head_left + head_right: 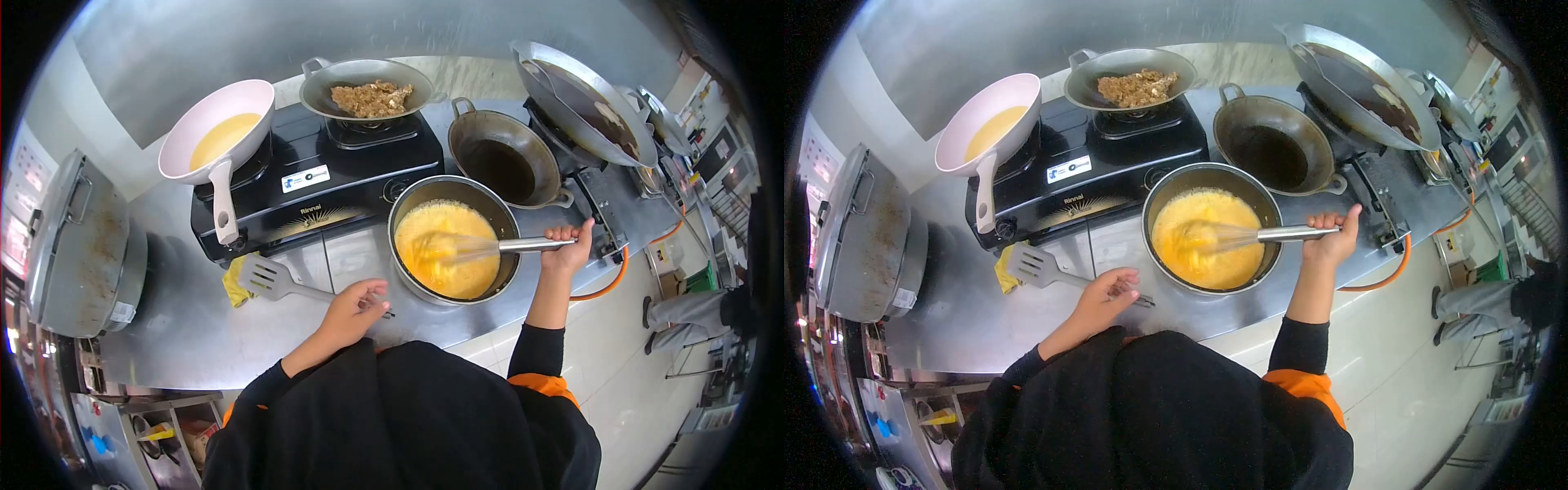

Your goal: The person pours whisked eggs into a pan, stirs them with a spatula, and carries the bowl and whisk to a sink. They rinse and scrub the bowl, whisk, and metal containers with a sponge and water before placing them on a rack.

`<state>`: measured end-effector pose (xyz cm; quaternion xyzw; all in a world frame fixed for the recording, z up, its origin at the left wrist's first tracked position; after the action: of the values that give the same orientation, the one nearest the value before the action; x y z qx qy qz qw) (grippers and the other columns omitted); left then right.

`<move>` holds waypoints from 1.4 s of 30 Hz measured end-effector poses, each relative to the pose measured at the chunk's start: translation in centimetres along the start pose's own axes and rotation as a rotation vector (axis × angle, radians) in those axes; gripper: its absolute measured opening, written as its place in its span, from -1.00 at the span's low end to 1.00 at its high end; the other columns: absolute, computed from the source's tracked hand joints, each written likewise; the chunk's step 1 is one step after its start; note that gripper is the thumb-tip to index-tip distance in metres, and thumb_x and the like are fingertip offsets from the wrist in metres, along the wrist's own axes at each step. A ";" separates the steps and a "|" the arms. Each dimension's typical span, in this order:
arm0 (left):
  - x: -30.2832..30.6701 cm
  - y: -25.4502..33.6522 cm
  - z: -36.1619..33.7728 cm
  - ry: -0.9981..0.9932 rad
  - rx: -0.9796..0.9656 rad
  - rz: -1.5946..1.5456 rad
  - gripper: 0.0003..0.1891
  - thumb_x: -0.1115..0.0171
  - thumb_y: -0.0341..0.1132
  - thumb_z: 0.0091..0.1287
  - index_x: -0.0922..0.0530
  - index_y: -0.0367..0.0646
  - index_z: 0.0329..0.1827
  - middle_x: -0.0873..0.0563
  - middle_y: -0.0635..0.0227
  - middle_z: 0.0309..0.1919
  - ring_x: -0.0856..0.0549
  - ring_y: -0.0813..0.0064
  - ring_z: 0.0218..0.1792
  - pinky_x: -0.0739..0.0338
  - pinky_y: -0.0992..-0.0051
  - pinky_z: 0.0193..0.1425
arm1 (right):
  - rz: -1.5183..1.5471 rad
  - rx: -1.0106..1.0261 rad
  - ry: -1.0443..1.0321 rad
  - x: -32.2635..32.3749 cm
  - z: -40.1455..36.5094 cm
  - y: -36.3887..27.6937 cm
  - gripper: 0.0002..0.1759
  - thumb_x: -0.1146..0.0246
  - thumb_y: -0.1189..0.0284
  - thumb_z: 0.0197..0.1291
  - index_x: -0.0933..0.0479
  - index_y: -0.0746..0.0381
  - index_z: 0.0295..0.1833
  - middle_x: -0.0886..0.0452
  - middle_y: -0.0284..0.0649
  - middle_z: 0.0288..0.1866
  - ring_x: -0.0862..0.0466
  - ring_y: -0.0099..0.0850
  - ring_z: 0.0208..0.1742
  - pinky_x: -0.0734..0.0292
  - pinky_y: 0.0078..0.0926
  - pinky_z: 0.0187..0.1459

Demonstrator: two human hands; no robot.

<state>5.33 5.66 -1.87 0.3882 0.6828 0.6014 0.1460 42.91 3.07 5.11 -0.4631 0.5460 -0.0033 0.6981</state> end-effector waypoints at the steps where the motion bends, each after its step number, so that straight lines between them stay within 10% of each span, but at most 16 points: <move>1: 0.5 1.2 0.0 0.050 -0.026 0.060 -0.16 -0.31 -0.21 0.02 -0.01 -0.11 0.33 -0.28 0.17 0.16 -0.37 0.38 0.07 -0.39 0.46 -0.04 | -0.011 0.016 0.065 0.5 -0.5 0.6 -0.53 -0.08 0.05 0.13 -0.20 0.14 -0.62 -0.15 -0.31 -0.75 -0.24 -0.45 -0.65 -0.23 -0.45 -0.50; 8: -0.5 2.8 5.2 0.229 -0.222 0.384 -0.01 -0.38 -0.07 -0.13 -0.01 -0.40 0.27 -0.15 -0.10 0.22 -0.16 0.02 0.26 -0.09 0.33 0.30 | 0.034 -0.136 -0.115 -0.1 1.2 3.6 -0.58 -0.02 0.08 0.17 -0.40 0.27 -0.19 -0.46 -0.13 -0.32 -0.49 -0.27 -0.22 -0.40 -0.32 -0.14; 14: -0.7 6.7 5.1 0.427 -0.320 0.329 0.04 -0.44 -0.11 -0.25 -0.01 -0.35 0.27 -0.10 -0.11 0.24 -0.11 0.02 0.28 -0.05 0.34 0.33 | -0.157 -0.308 -0.584 1.1 0.1 9.9 -0.22 -0.13 0.20 -0.01 -0.02 0.29 0.29 -0.25 -0.08 0.19 -0.32 -0.27 0.18 -0.17 -0.34 0.20; 20: -1.9 5.8 3.5 0.487 -0.353 0.218 0.09 -0.46 -0.06 -0.29 0.02 -0.27 0.28 -0.10 -0.10 0.24 -0.11 0.01 0.28 -0.08 0.32 0.31 | -0.340 -0.248 -0.473 1.1 -1.4 7.9 -0.63 -0.12 0.35 -0.18 -0.31 0.26 -0.19 -0.34 -0.29 -0.29 -0.40 -0.41 -0.18 -0.30 -0.48 -0.02; 25: 3.4 11.4 -2.0 0.504 -0.451 0.233 0.14 -0.46 -0.01 -0.30 0.08 -0.28 0.29 -0.06 -0.08 0.25 -0.09 0.01 0.28 -0.08 0.31 0.31 | -0.853 0.164 -0.833 -7.8 -3.4 2.7 -0.73 -0.14 0.25 -0.09 -0.32 0.22 -0.43 -0.26 -0.37 -0.41 -0.25 -0.55 -0.36 -0.12 -0.67 -0.24; 35: 20.3 21.7 -8.9 0.585 -0.637 0.054 -0.12 -0.45 -0.05 -0.23 -0.19 -0.24 0.14 -0.34 0.04 0.07 -0.33 0.14 0.14 -0.22 0.32 0.21 | -0.580 0.067 -0.437 -30.7 -9.4 -0.3 -0.71 -0.21 0.22 -0.07 -0.46 0.25 -0.40 -0.42 -0.32 -0.54 -0.48 -0.48 -0.49 -0.40 -0.56 -0.44; 42: 30.8 20.4 -8.4 0.650 -0.561 -0.144 -0.22 -0.39 0.01 -0.15 -0.28 -0.33 0.04 -0.48 0.06 -0.05 -0.46 0.21 0.03 -0.32 0.39 0.10 | -0.552 -0.071 -0.578 -42.2 -8.6 7.6 -0.80 -0.25 0.35 -0.13 -0.44 0.25 -0.47 -0.45 -0.26 -0.54 -0.50 -0.42 -0.49 -0.44 -0.50 -0.41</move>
<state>-13.26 20.97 27.40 0.0753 0.5286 0.8431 0.0648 15.49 23.38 32.41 -0.5981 0.1820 -0.0417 0.7794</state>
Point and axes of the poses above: each hand's wrist, its own z-axis towards the middle knuckle, its own x-axis out of the back of the hand, y = z × x, the point moved 8 cm from there along z, towards the middle knuckle
